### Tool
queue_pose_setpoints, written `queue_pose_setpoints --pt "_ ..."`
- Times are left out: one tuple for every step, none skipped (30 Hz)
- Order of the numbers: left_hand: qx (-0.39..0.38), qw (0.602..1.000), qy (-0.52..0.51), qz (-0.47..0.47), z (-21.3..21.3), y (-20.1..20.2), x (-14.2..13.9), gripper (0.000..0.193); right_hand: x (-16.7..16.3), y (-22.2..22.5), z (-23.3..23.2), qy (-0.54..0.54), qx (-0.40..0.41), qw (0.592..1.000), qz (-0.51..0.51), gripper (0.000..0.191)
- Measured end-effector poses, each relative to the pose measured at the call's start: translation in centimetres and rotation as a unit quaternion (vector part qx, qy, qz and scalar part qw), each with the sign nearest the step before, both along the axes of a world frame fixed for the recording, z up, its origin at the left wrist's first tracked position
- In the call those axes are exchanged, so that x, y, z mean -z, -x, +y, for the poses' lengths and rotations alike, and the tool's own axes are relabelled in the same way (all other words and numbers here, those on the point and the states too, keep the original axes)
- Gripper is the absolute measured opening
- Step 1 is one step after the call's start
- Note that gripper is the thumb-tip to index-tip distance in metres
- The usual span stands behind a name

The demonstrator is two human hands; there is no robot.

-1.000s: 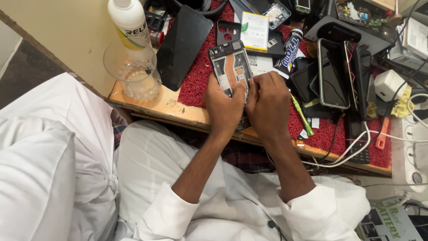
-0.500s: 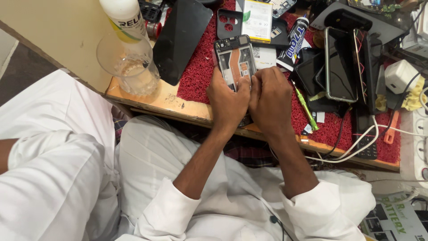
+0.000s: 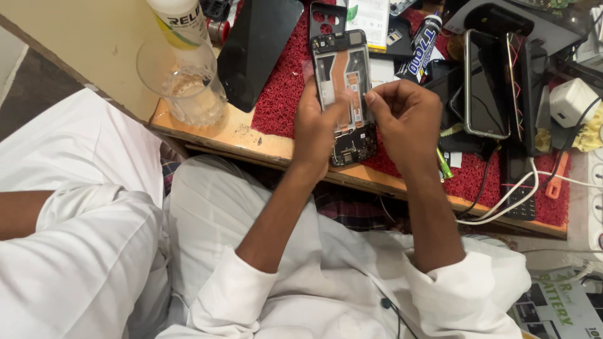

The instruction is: The person disassembles a smartphone, removes the battery, and reassembles the device. They use a prying tool to open the case, disconnect the battery, and then reconnect it before closing the phone.

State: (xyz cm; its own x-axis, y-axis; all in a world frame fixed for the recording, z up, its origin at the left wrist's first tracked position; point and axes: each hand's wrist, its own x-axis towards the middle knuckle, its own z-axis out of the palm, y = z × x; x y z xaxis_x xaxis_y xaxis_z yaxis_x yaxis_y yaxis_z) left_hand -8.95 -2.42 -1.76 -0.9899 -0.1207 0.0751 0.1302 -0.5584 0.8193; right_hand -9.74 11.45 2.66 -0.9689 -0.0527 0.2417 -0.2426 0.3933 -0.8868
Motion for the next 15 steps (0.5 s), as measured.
queue_pose_setpoints --pt "0.053 0.993 -0.108 0.014 -0.4 -0.2 0.0 0.044 -0.2 -0.1 0.0 0.011 -0.004 1.0 -0.019 0.006" --pt "0.096 0.98 -0.172 0.025 -0.8 -0.6 0.1 0.052 -0.5 -0.3 0.1 0.021 -0.008 0.999 -0.038 0.006" --pt "0.138 0.962 -0.234 0.036 -1.6 -0.9 0.2 0.06 -0.8 -0.5 -0.1 0.025 -0.014 0.999 -0.042 0.006" --pt "0.179 0.938 -0.294 0.048 -2.1 -1.1 0.2 0.069 -1.2 -0.6 -0.6 0.03 -0.021 0.998 -0.044 0.007" --pt "0.184 0.938 -0.289 0.048 -2.2 -1.3 0.3 0.07 -1.5 -0.8 -0.9 0.034 -0.029 0.998 -0.046 0.007" --pt "0.189 0.938 -0.285 0.049 -2.2 -1.4 0.3 0.071 -2.0 -1.2 -1.3 -0.01 -0.023 1.0 -0.006 0.01" --pt "0.194 0.939 -0.281 0.05 -2.3 -1.4 0.3 0.071 -2.3 -1.7 -1.7 -0.054 -0.017 0.998 0.034 0.012" --pt "0.187 0.941 -0.278 0.049 -2.3 -1.5 0.3 0.071 -2.7 -2.2 -2.1 -0.097 -0.011 0.993 0.072 0.015" --pt "0.182 0.943 -0.275 0.048 -2.2 -1.4 0.4 0.07 -3.2 -2.5 -2.3 -0.148 -0.048 0.987 0.049 0.02" --pt "0.177 0.945 -0.272 0.047 -2.1 -1.4 0.4 0.07 -3.6 -2.7 -2.5 -0.199 -0.084 0.976 0.026 0.024" --pt "0.187 0.942 -0.274 0.054 -2.0 -1.3 0.4 0.07 -3.9 -2.8 -2.8 -0.248 -0.12 0.961 0.002 0.029" --pt "0.199 0.938 -0.277 0.06 -2.0 -1.3 0.4 0.071 -4.0 -2.7 -3.1 -0.272 -0.135 0.953 -0.022 0.031" --pt "0.209 0.934 -0.28 0.067 -1.9 -1.3 0.4 0.071 -4.1 -2.2 -3.5 -0.296 -0.149 0.942 -0.045 0.034" --pt "0.211 0.938 -0.27 0.058 -1.9 -1.3 0.4 0.073 -4.0 -1.8 -3.8 -0.318 -0.166 0.931 -0.067 0.038" --pt "0.211 0.942 -0.258 0.05 -2.0 -1.2 0.5 0.074 -3.9 -1.4 -3.8 -0.265 -0.193 0.941 -0.087 0.036"
